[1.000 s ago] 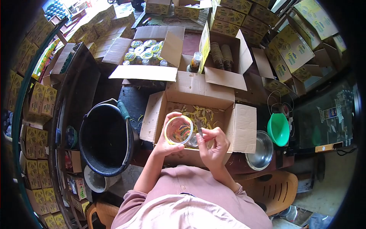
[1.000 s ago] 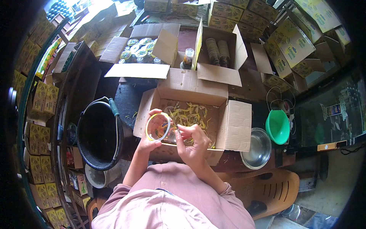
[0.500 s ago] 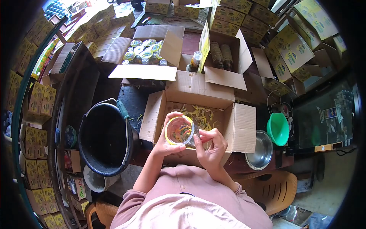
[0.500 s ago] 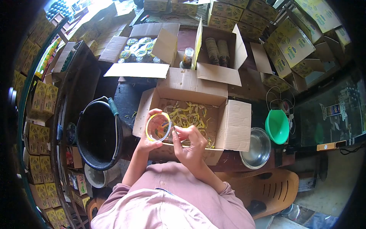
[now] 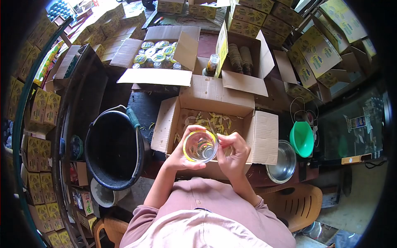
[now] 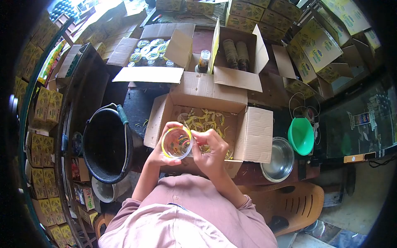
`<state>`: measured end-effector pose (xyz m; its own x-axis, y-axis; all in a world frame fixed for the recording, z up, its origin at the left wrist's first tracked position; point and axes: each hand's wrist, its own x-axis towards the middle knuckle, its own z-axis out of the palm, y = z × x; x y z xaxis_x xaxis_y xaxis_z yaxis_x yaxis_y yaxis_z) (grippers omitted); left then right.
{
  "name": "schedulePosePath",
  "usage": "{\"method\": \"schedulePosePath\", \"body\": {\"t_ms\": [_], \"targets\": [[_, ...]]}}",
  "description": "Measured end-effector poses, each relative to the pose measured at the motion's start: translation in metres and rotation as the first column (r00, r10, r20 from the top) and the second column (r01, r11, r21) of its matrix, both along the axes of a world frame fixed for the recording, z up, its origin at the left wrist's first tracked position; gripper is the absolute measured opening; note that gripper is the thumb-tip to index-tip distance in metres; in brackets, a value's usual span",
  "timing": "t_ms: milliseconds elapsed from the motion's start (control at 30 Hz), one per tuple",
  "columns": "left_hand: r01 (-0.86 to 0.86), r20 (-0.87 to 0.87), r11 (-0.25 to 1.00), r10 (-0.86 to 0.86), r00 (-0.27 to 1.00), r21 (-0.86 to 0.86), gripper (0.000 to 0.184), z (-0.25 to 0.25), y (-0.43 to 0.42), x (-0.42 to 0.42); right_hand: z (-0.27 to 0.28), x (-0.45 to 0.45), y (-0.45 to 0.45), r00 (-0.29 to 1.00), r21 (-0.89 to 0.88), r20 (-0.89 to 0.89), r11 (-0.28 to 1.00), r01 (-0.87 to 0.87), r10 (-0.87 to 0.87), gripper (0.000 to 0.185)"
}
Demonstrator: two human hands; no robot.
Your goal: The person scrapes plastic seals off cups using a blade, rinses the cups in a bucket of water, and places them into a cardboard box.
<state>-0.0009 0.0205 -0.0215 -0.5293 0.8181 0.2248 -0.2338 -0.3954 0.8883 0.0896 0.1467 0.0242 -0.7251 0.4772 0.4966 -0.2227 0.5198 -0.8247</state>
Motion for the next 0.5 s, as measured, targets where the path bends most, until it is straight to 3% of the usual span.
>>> {"method": "schedulePosePath", "body": {"t_ms": [100, 200, 500], "targets": [[0.008, 0.076, 0.999, -0.011, 0.997, 0.048, 0.086, -0.001, 0.002, -0.001, -0.002, -0.001, -0.001, 0.998, -0.107, 0.014, 0.992, 0.064, -0.063, 0.017], [0.039, 0.152, 0.996, -0.051, 0.987, 0.076, 0.088, -0.008, 0.002, -0.004, -0.001, 0.002, -0.001, 0.996, -0.112, 0.032, 0.990, 0.086, -0.083, 0.016], [-0.092, 0.181, 0.993, 0.077, 0.981, 0.075, 0.090, -0.011, 0.002, -0.004, 0.003, 0.009, -0.012, 0.999, -0.113, 0.021, 0.993, 0.034, -0.031, 0.015]]}}
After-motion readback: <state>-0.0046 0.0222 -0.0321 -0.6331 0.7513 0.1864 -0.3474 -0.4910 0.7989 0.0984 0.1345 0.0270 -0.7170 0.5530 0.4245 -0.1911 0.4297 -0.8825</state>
